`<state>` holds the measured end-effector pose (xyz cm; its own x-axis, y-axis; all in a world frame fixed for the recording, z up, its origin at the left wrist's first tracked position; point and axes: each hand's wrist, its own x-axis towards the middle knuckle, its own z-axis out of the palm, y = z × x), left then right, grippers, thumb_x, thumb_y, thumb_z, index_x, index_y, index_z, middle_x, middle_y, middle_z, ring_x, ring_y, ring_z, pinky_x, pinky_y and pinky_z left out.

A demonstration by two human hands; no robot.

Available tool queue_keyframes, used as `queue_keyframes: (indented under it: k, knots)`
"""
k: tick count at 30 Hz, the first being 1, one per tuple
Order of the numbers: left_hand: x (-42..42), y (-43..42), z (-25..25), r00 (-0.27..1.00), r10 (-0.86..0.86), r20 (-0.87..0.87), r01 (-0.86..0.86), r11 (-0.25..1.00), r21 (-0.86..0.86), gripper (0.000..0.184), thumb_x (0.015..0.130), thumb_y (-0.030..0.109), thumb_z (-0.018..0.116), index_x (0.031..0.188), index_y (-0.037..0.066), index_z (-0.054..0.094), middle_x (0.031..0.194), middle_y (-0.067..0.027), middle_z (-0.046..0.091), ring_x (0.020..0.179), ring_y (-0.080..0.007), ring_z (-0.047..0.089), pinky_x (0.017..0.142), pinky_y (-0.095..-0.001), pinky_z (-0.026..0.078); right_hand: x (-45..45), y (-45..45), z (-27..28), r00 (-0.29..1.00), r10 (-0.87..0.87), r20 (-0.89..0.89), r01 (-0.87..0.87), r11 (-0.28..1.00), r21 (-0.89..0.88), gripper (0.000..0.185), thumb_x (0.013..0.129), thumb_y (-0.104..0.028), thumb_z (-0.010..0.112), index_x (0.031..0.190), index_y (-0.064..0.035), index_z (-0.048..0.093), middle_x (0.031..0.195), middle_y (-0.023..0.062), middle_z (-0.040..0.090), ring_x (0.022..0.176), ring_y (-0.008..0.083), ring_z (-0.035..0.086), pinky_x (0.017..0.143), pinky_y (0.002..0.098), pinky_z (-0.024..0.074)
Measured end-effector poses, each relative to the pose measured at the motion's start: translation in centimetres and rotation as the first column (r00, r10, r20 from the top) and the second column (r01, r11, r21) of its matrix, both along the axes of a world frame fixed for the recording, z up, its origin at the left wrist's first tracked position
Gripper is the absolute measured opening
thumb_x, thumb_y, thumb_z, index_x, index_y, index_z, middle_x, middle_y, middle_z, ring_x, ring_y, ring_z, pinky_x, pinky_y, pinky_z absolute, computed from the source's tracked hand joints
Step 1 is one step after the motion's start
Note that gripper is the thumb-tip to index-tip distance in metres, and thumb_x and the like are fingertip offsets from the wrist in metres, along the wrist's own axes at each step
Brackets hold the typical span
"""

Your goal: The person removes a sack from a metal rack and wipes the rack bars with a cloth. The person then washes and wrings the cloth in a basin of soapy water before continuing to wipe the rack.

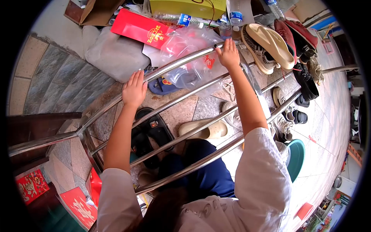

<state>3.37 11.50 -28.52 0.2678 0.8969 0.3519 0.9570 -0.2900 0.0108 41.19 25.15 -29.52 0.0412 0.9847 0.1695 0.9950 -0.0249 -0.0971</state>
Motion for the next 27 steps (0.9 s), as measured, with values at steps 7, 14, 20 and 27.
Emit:
queue_keyframes:
  k: [7, 14, 20, 27]
  knots:
    - [-11.8, -5.6, -1.1, 0.970, 0.239, 0.050, -0.235, 0.970, -0.068, 0.041, 0.089, 0.025, 0.041, 0.126, 0.009, 0.043, 0.123, -0.0091, 0.050, 0.117, -0.0240, 0.044, 0.093, -0.0365, 0.038, 3.8, -2.6, 0.6, 0.998, 0.040, 0.043, -0.035, 0.993, -0.114, 0.076, 0.085, -0.057, 0.031, 0.138, -0.0042, 0.017, 0.144, 0.0124, 0.017, 0.133, 0.0246, 0.014, 0.107, 0.0356, 0.0169]
    - [-23.4, -10.9, -2.3, 0.882, 0.471, 0.025, -0.462, 0.872, -0.161, 0.042, 0.093, 0.027, 0.032, 0.122, 0.000, 0.045, 0.120, -0.0205, 0.049, 0.115, -0.0358, 0.042, 0.097, -0.0408, 0.031, 3.8, 0.6, 0.0, 0.997, 0.072, -0.026, -0.073, 0.995, -0.061, 0.076, 0.085, -0.056, 0.031, 0.137, -0.0026, 0.017, 0.144, 0.0149, 0.015, 0.133, 0.0268, 0.014, 0.107, 0.0353, 0.0155]
    - [-24.1, -15.9, -0.3, 0.889, 0.456, -0.036, -0.455, 0.874, -0.172, 0.051, 0.093, 0.029, 0.033, 0.134, 0.000, 0.026, 0.137, -0.0208, 0.028, 0.128, -0.0340, 0.024, 0.104, -0.0404, 0.020, 6.1, -2.9, 0.6, 0.978, 0.204, 0.047, -0.195, 0.969, -0.151, 0.073, 0.086, -0.053, 0.033, 0.138, -0.0039, 0.016, 0.144, 0.0119, 0.014, 0.134, 0.0244, 0.013, 0.107, 0.0356, 0.0155]
    - [-25.8, -25.2, -0.7, 0.839, 0.542, 0.059, -0.491, 0.799, -0.347, 0.056, 0.092, 0.029, 0.034, 0.136, -0.002, 0.018, 0.141, -0.0224, 0.019, 0.131, -0.0351, 0.017, 0.107, -0.0396, 0.013, 11.0, -11.7, 1.4, 0.969, 0.246, -0.030, -0.248, 0.959, -0.140, 0.068, 0.088, -0.046, 0.035, 0.138, -0.0052, 0.015, 0.144, 0.0125, 0.015, 0.133, 0.0257, 0.014, 0.107, 0.0362, 0.0177]
